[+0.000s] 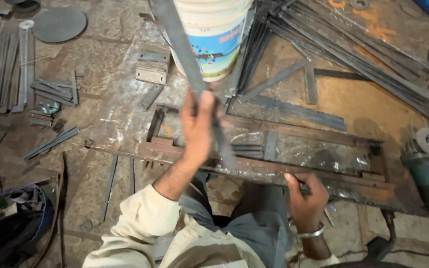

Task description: The recorder welds components of a rectangular metal frame and checks the alignment using tools.

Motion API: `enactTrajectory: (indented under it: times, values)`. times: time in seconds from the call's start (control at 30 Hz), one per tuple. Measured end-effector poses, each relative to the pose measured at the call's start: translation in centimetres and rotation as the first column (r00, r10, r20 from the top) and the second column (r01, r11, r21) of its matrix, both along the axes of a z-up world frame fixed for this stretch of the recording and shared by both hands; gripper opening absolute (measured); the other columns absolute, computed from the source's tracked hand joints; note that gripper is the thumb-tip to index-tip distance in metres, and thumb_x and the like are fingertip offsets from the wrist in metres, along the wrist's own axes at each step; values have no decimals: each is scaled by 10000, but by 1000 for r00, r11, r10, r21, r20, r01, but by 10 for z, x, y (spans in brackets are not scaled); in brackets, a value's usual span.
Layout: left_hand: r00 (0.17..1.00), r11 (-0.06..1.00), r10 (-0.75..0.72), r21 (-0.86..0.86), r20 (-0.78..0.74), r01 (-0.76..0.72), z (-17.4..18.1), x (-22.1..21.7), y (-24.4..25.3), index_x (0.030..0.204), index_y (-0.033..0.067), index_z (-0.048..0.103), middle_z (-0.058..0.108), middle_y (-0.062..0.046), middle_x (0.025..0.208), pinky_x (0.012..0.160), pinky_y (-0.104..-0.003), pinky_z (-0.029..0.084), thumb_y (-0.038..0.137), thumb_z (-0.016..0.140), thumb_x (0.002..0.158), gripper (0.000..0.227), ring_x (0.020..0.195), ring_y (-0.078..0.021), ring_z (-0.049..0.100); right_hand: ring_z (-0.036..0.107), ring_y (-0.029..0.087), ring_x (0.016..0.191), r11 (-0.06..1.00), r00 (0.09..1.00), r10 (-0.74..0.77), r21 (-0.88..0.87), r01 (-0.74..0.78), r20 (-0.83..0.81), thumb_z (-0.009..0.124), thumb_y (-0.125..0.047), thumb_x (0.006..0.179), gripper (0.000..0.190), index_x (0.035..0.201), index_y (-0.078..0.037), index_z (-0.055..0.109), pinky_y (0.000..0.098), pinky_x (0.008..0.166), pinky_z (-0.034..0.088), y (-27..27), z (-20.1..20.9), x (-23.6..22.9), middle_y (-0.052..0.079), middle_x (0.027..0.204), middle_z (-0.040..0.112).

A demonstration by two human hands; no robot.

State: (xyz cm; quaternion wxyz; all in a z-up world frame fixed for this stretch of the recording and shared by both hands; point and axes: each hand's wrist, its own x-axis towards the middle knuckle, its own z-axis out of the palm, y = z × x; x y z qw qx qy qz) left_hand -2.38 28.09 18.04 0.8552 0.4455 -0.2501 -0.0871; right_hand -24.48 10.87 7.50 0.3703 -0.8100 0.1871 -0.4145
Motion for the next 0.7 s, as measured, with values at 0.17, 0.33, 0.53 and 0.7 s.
enactTrajectory:
  times: [0.17, 0.33, 0.53, 0.7]
  values:
    - [991, 988, 134, -75, 6, -133, -12, 5, 28, 1227, 34, 555, 528, -7, 772, 544, -259, 434, 293, 540, 1124, 279, 627, -94, 502, 536, 112, 759, 978, 999, 29, 206, -22, -32, 762, -99, 947, 132, 947, 10, 687, 267, 699, 472, -30, -54, 5, 82, 803, 646]
    - [981, 979, 191, -81, 21, -189, -29, 9, 45, 1195, 26, 530, 510, -29, 794, 553, -293, 456, 299, 538, 1130, 281, 662, -131, 513, 721, 334, 865, 993, 982, -109, -61, 101, -151, 738, -323, 1003, 332, 1081, 0, 740, 408, 773, 547, -110, -86, 50, 203, 954, 734]
    - [957, 964, 264, -40, 118, -261, -31, 11, 61, 1144, 35, 502, 566, -55, 818, 562, -300, 484, 330, 563, 1108, 303, 663, -150, 551, 697, 443, 912, 942, 885, -307, -245, 230, -351, 690, -471, 958, 436, 1055, -51, 757, 521, 784, 537, -257, -96, 163, 214, 998, 738]
    - [930, 914, 331, 192, 159, -358, -44, 31, 85, 1083, 22, 576, 580, -32, 758, 546, -263, 437, 314, 576, 1057, 294, 631, -107, 540, 682, 476, 1044, 959, 646, -284, -219, 181, -709, 632, -671, 952, 691, 1075, -2, 752, 561, 876, 531, -355, -129, 254, 292, 1121, 712]
